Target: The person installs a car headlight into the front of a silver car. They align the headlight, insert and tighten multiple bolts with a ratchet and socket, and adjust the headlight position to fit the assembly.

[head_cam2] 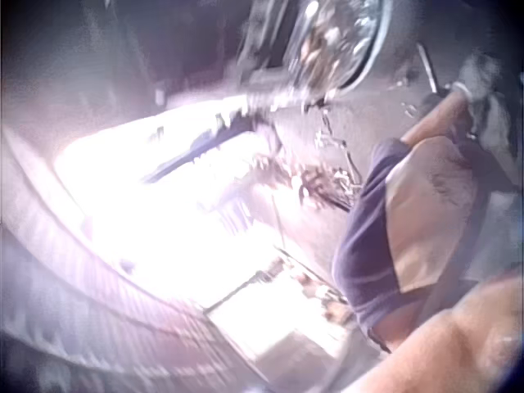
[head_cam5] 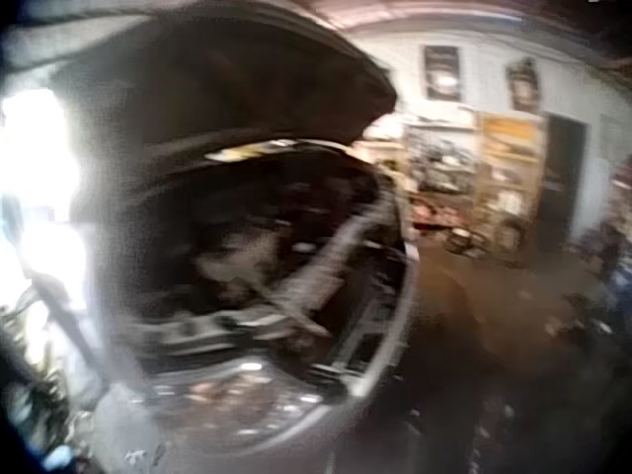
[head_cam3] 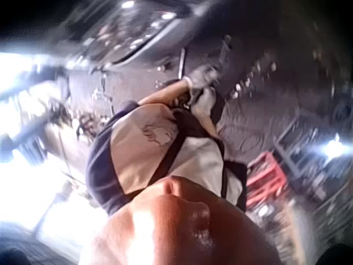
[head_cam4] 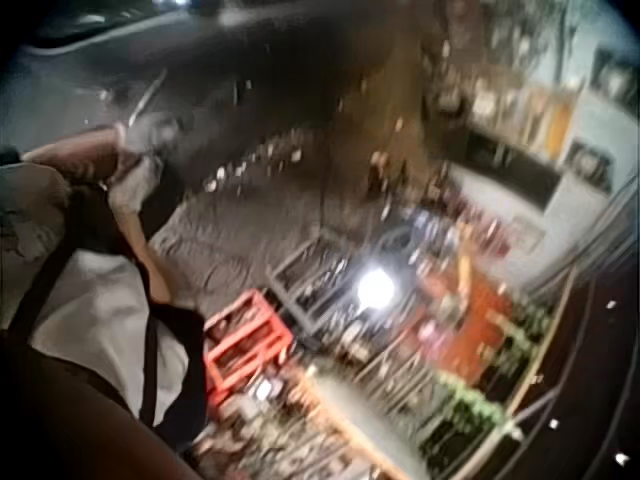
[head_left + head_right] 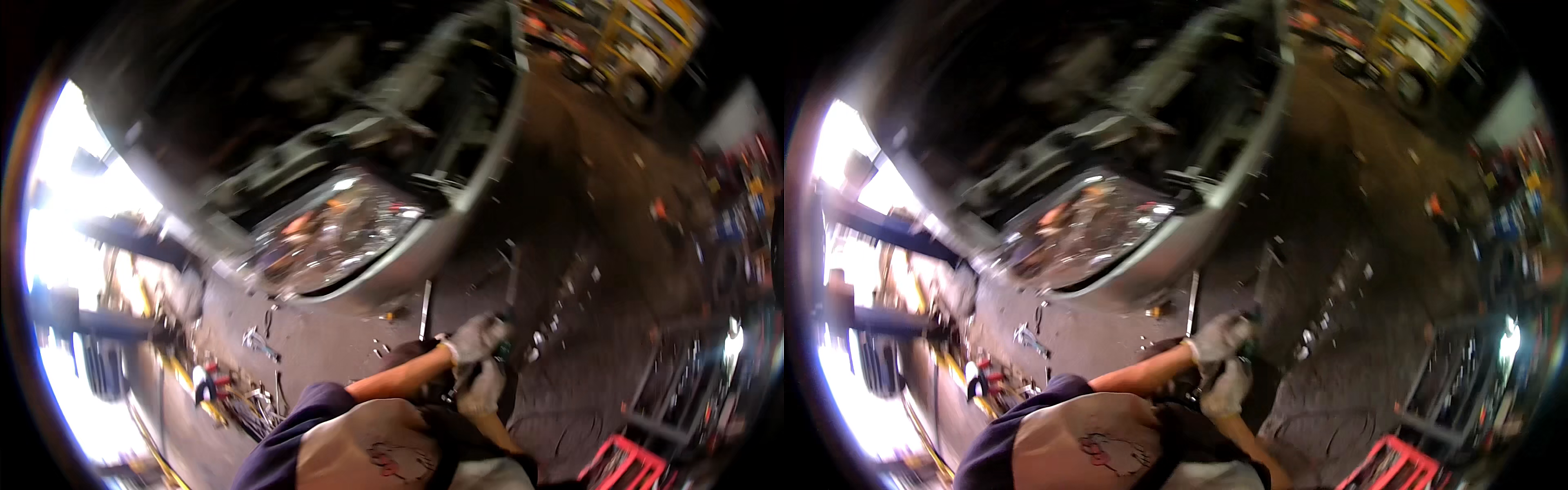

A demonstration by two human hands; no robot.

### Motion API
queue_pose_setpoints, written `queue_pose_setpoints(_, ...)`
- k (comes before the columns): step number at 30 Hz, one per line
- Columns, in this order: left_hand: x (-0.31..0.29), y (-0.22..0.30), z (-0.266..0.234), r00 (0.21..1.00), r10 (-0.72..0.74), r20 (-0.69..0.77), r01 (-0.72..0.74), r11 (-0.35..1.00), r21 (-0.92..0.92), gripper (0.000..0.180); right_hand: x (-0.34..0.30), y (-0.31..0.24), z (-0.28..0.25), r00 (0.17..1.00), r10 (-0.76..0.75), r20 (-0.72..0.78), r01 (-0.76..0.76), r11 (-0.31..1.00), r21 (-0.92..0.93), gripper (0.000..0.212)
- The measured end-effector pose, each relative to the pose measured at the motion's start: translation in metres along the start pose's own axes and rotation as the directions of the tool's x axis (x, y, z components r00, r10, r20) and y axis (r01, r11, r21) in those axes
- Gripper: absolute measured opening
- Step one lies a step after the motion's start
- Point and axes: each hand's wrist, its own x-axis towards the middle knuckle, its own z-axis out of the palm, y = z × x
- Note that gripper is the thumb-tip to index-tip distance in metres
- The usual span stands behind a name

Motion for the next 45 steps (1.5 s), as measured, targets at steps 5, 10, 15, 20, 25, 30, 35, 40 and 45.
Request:
queue_pose_setpoints(5, 0.053, 0.072, 0.000, 0.942, -0.303, -0.142, 0.302, 0.953, -0.033, 0.042, 0.074, -0.031, -0.041, 0.870, 0.373, 0.322, -0.484, 0.520, 0.704, 0.024)
queue_pose_setpoints(10, 0.106, 0.028, 0.000, 0.874, -0.230, -0.428, 0.139, 0.962, -0.233, 0.037, 0.155, -0.028, -0.121, 0.794, 0.029, 0.607, -0.041, 0.999, 0.005, 0.028)
queue_pose_setpoints(15, 0.119, 0.093, 0.022, 0.786, -0.277, -0.553, 0.254, 0.960, -0.119, 0.028, 0.237, -0.098, -0.160, 0.806, 0.319, 0.499, -0.438, 0.888, 0.141, 0.051)
queue_pose_setpoints(20, 0.157, 0.151, 0.060, 0.648, -0.210, -0.733, 0.184, 0.976, -0.117, 0.038, 0.282, -0.166, -0.126, 0.681, -0.319, 0.659, 0.440, 0.898, -0.021, 0.062)
queue_pose_setpoints(25, 0.163, 0.189, 0.062, 0.457, -0.589, -0.667, 0.105, 0.780, -0.618, 0.036, 0.309, -0.160, -0.117, 0.650, -0.336, 0.682, 0.323, 0.934, 0.152, 0.043)
queue_pose_setpoints(30, 0.128, 0.167, 0.031, 0.431, -0.551, -0.714, -0.056, 0.774, -0.631, 0.037, 0.329, -0.161, -0.087, 0.663, -0.119, 0.739, -0.206, 0.920, 0.333, 0.027)
queue_pose_setpoints(35, 0.111, 0.154, -0.026, 0.554, -0.451, -0.699, -0.242, 0.717, -0.654, 0.029, 0.338, -0.159, -0.032, 0.667, -0.205, 0.716, -0.126, 0.916, 0.380, 0.026)
queue_pose_setpoints(40, 0.117, 0.137, -0.069, 0.583, -0.407, -0.703, -0.405, 0.605, -0.686, 0.029, 0.336, -0.166, -0.003, 0.695, -0.295, 0.655, 0.067, 0.935, 0.349, 0.027)
queue_pose_setpoints(45, 0.141, 0.103, -0.096, 0.666, -0.259, -0.699, -0.589, 0.393, -0.707, 0.009, 0.347, -0.192, -0.003, 0.706, -0.050, 0.707, -0.229, 0.928, 0.294, 0.033)
